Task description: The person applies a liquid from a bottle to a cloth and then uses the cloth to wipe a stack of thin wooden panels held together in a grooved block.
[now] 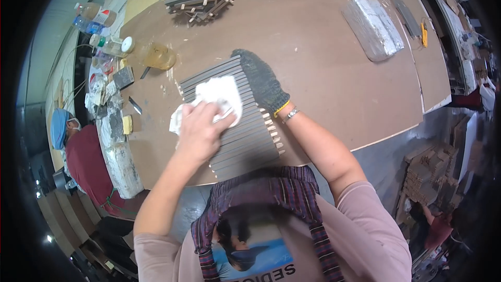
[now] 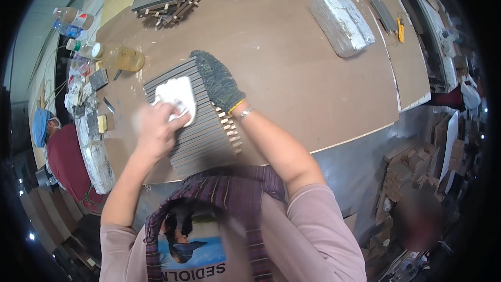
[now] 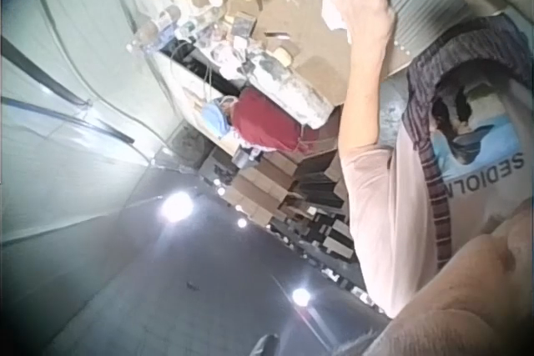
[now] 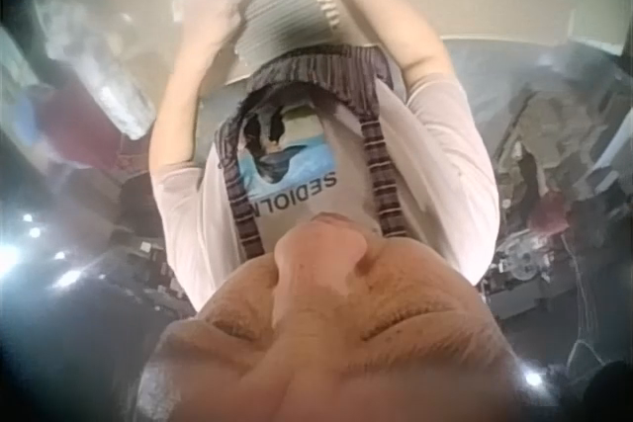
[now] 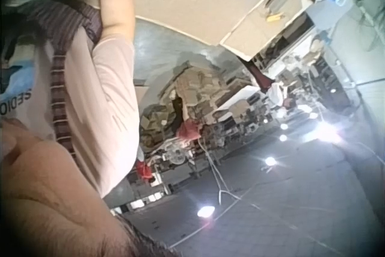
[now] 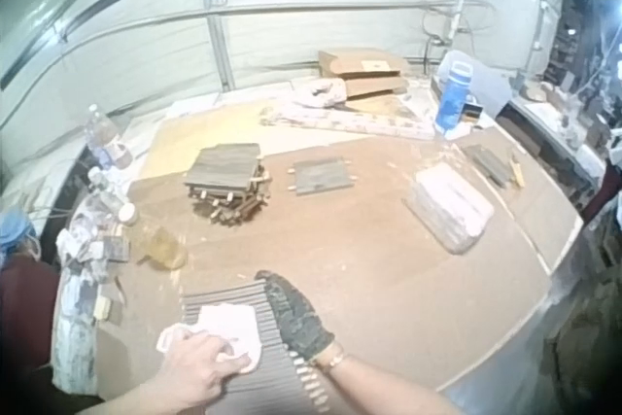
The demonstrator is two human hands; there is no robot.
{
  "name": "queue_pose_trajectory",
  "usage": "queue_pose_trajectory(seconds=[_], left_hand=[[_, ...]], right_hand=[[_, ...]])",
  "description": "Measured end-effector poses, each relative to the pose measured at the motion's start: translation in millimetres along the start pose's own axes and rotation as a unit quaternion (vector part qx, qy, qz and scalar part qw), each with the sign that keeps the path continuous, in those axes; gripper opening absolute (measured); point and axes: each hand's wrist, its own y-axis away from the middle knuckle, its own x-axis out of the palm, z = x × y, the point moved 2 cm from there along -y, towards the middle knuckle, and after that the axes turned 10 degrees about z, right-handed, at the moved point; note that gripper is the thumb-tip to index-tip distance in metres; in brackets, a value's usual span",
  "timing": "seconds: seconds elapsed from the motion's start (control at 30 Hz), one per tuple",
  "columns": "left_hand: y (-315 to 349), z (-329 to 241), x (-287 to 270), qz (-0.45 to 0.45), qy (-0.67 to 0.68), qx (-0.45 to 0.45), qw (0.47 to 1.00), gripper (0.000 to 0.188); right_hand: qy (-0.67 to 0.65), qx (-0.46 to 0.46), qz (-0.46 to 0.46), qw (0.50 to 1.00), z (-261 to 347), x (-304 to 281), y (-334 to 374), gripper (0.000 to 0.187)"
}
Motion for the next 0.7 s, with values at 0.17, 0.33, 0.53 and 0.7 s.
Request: queue_pose_trajectory(seconds=[0.17,0.33,0.53,0.7], left_hand=[[78,52,-35,0.022,-0.046,-0.148,0.988,0.033],[32,18,-41,-0.084,-0.027,-0.117,0.989,0.041],[36,12,-5,0.005,-0.007,-0.094,0.996,0.042],[-10,-6,9,-0.071,-0.007,-0.055,0.996,0.040]], right_hand=[[-0.078,0.038,0.025,0.996,15,-14,-2,0.044],[-0.242,0.105,-0.013,0.965,38,-19,1,0.041],[-0.178,0.124,-0.009,0.976,34,-19,2,0.042],[-0.083,0.057,0.006,0.995,14,-7,-2,0.041]])
